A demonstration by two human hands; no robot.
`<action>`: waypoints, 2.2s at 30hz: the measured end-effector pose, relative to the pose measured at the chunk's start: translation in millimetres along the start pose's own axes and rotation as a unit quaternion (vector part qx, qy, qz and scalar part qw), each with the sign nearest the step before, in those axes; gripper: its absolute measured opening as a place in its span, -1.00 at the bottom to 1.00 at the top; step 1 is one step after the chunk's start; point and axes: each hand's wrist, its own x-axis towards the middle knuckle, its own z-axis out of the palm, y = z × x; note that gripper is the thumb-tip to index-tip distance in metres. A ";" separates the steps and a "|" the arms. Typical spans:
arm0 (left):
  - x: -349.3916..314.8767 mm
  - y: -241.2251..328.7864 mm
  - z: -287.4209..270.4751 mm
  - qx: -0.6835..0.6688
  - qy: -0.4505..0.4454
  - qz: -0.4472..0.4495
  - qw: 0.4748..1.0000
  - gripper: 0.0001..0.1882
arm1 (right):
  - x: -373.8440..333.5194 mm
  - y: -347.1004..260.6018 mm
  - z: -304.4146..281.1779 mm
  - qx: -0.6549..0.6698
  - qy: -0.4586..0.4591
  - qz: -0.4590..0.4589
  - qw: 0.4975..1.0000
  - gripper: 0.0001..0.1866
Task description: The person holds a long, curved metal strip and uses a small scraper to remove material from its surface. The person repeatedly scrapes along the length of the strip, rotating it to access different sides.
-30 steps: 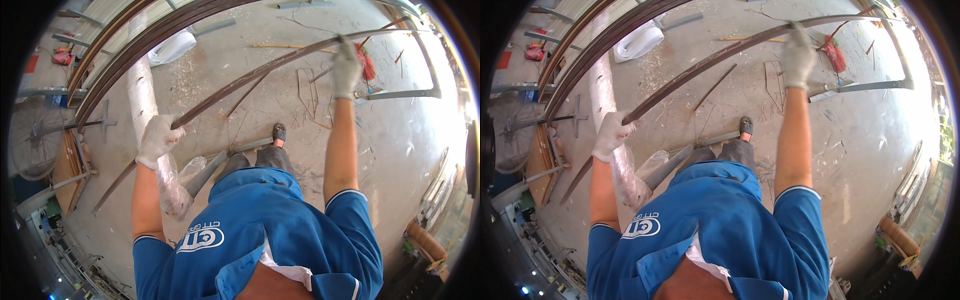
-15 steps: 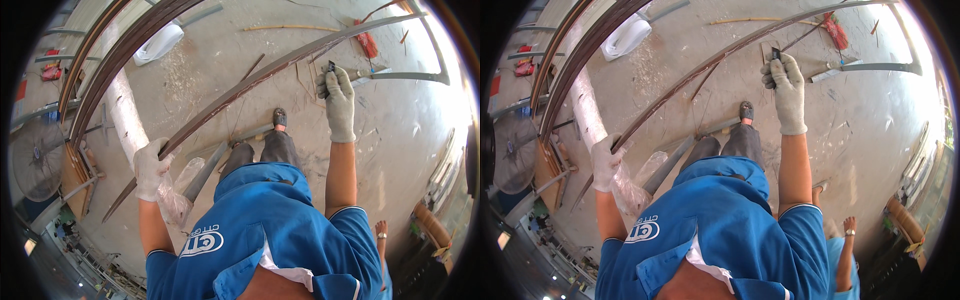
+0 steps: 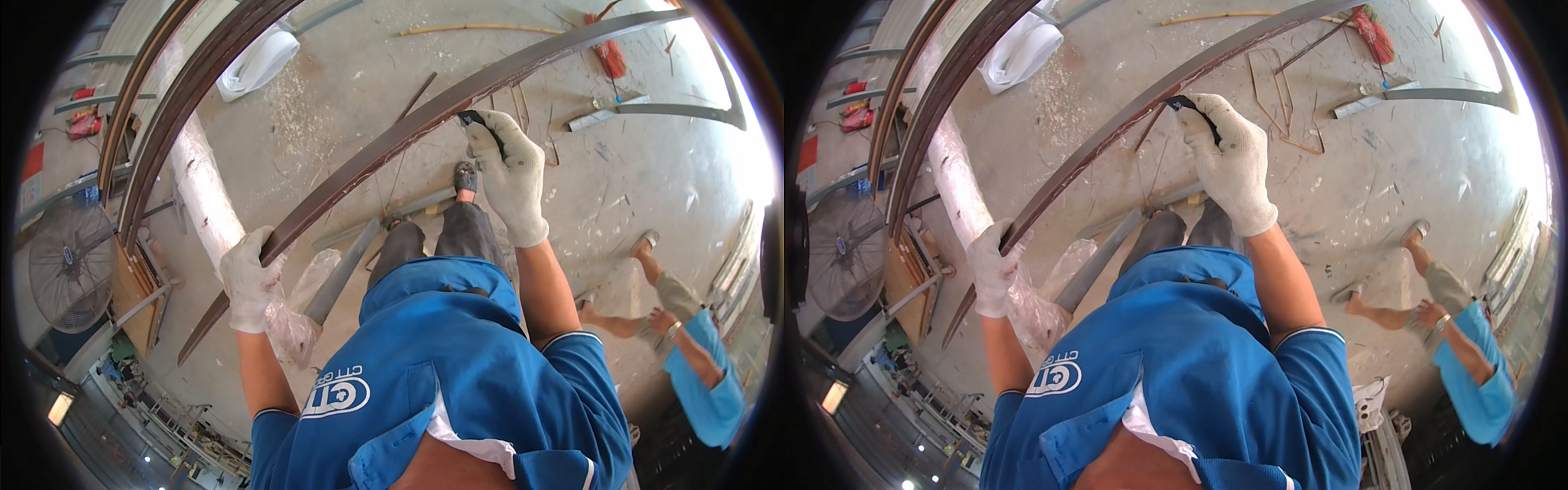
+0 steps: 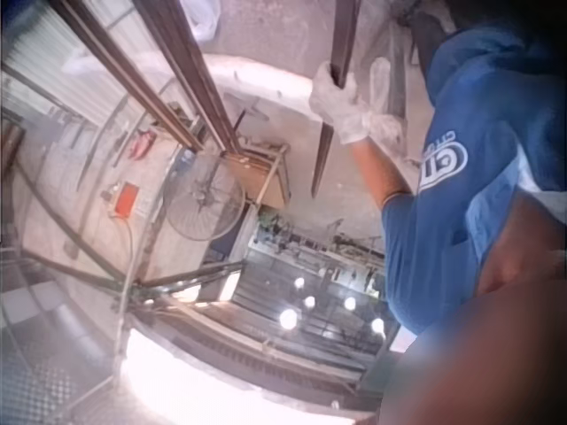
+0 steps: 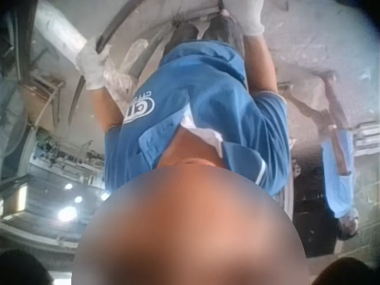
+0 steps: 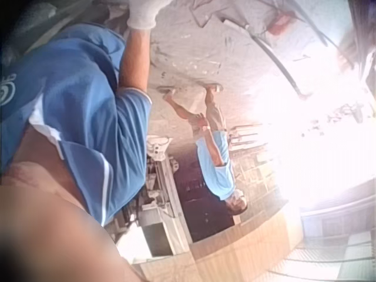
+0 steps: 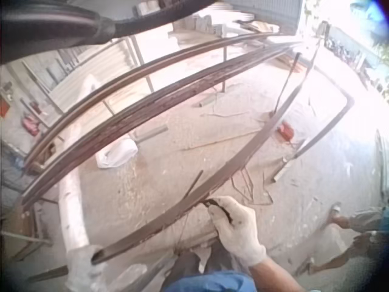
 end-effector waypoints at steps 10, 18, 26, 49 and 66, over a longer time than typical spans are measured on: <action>4.7 4.2 -7.0 -0.038 -0.028 -0.015 0.999 -0.65 | 3.8 -9.0 4.9 -0.039 0.029 -0.096 0.994 -0.68; 12.5 -2.3 -13.6 -0.077 -0.066 -0.009 0.995 -0.65 | 30.1 -8.4 11.2 -0.150 -0.009 -0.303 0.941 -0.54; 13.1 -8.7 -10.2 -0.136 -0.078 -0.022 0.987 -0.68 | 25.5 -8.1 24.6 -0.121 0.001 -0.248 0.961 -0.57; 13.0 -0.2 -14.2 -0.101 -0.069 -0.026 0.992 -0.66 | 23.4 -23.9 11.0 -0.111 -0.016 -0.302 0.947 -0.73; 3.6 -1.6 -5.0 -0.041 -0.023 -0.029 0.998 -0.66 | 41.2 -11.8 -8.9 0.112 -0.016 0.084 0.990 -0.72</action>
